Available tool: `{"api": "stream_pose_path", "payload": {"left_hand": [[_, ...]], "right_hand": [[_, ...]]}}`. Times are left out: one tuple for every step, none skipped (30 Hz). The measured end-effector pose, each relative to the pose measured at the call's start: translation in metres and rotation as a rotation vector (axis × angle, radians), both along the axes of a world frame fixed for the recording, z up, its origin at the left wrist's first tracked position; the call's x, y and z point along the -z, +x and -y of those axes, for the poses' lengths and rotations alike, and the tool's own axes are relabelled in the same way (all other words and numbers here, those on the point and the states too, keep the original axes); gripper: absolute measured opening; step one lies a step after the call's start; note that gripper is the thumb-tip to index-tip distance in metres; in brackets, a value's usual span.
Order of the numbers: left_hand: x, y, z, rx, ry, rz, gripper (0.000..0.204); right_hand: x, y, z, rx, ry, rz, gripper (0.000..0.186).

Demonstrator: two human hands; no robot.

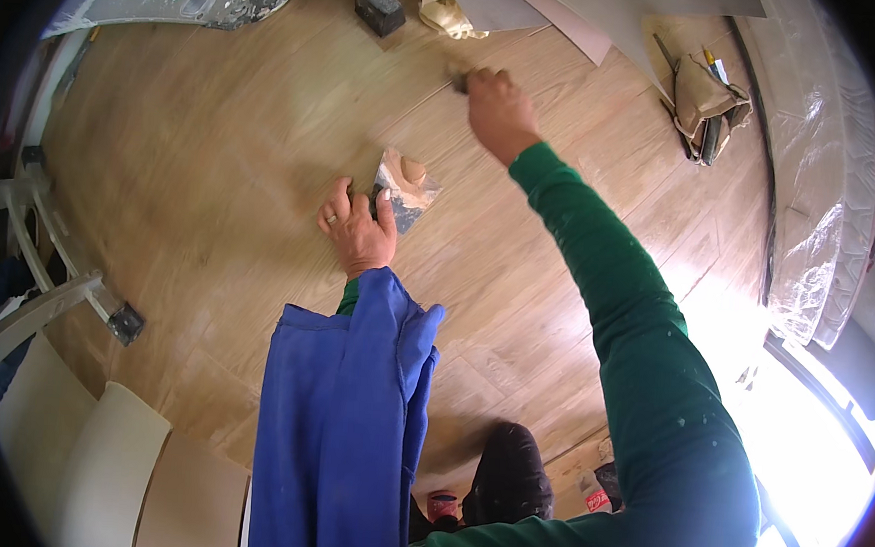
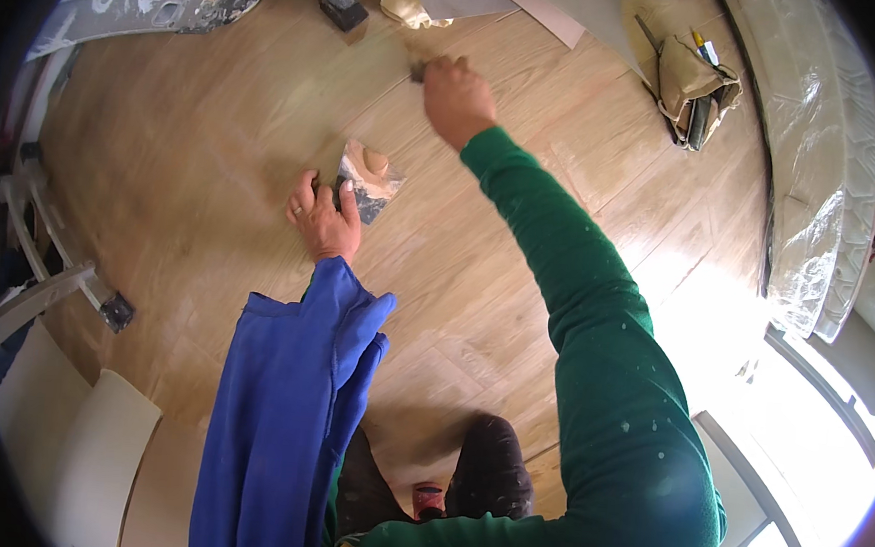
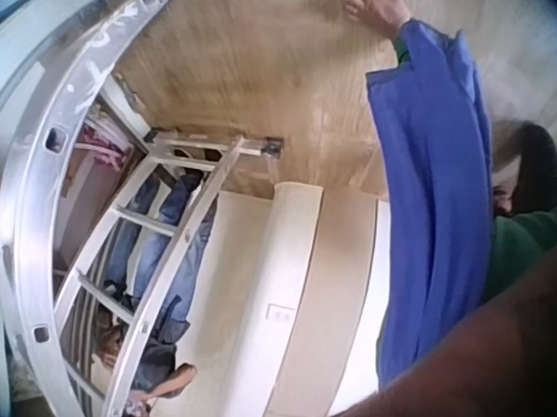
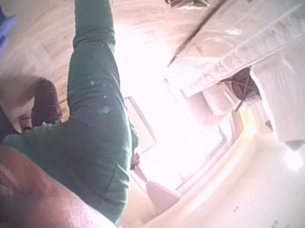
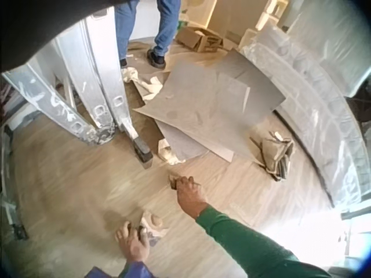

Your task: The person applies wood filler to gaps in the flooring using a spreader.

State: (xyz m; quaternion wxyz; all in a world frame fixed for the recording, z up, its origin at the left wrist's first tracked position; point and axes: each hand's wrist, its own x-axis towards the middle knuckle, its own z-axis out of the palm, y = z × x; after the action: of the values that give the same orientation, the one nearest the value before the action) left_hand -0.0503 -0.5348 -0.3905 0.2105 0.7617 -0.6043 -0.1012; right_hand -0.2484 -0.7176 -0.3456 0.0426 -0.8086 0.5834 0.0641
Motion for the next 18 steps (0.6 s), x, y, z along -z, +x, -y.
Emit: {"api": "stream_pose_path", "payload": {"left_hand": [[0.001,0.001,-0.001,-0.004,0.015,-0.018,0.047],[0.002,0.001,-0.002,-0.009,0.031,-0.035,0.048],[0.003,0.002,-0.003,-0.014,0.022,-0.033,0.048],[0.005,0.003,-0.005,-0.019,0.015,-0.031,0.049],[0.003,0.002,-0.004,-0.023,0.003,-0.031,0.049],[0.002,0.001,-0.003,-0.014,0.016,-0.033,0.049],[-0.002,-0.002,0.0,-0.005,0.026,-0.039,0.049],[-0.003,-0.003,0.001,0.0,0.038,-0.041,0.05],[-0.001,0.002,-0.002,-0.009,0.029,-0.006,0.049],[0.0,0.002,-0.002,-0.003,0.012,0.012,0.048],[0.001,0.001,-0.002,0.004,-0.005,0.03,0.047],[0.003,-0.002,-0.001,0.014,0.007,0.027,0.047],[0.001,0.0,0.0,0.01,0.018,0.038,0.047],[0.0,0.003,0.001,0.008,0.028,0.048,0.047],[0.0,-0.004,0.004,0.02,0.007,0.023,0.047],[0.002,-0.001,0.001,0.01,-0.004,0.027,0.047],[0.005,0.002,-0.003,0.0,-0.015,0.03,0.046],[0.003,0.007,-0.006,-0.009,-0.011,0.034,0.046]], "right_hand": [[-0.007,0.001,-0.002,-0.041,0.05,0.029,0.022],[-0.017,0.002,-0.002,-0.082,0.101,0.058,0.022],[-0.023,0.002,-0.001,-0.125,0.153,0.088,0.023],[-0.015,-0.009,0.008,-0.124,0.108,0.078,0.024],[-0.009,-0.027,0.026,-0.121,0.059,0.065,0.026],[-0.007,-0.046,0.046,-0.122,0.002,0.035,0.03],[-0.001,-0.072,0.063,-0.127,-0.093,0.066,0.034],[-0.001,-0.089,0.079,-0.087,-0.116,0.058,0.034],[-0.01,-0.083,0.086,-0.11,-0.13,0.115,0.035],[-0.01,-0.088,0.093,-0.131,-0.133,0.05,0.036],[-0.006,-0.091,0.092,-0.118,-0.122,0.094,0.037],[0.0,-0.098,0.088,-0.098,-0.109,0.132,0.038],[0.003,-0.091,0.078,-0.113,-0.155,0.17,0.039],[0.008,-0.084,0.062,-0.127,-0.201,0.207,0.04],[0.02,-0.097,0.047,-0.186,-0.307,0.159,0.04],[0.015,-0.088,0.034,-0.171,-0.208,0.155,0.041],[0.006,-0.082,0.039,-0.174,-0.11,0.123,0.042],[-0.005,-0.077,0.044,-0.173,-0.012,0.091,0.042]]}}
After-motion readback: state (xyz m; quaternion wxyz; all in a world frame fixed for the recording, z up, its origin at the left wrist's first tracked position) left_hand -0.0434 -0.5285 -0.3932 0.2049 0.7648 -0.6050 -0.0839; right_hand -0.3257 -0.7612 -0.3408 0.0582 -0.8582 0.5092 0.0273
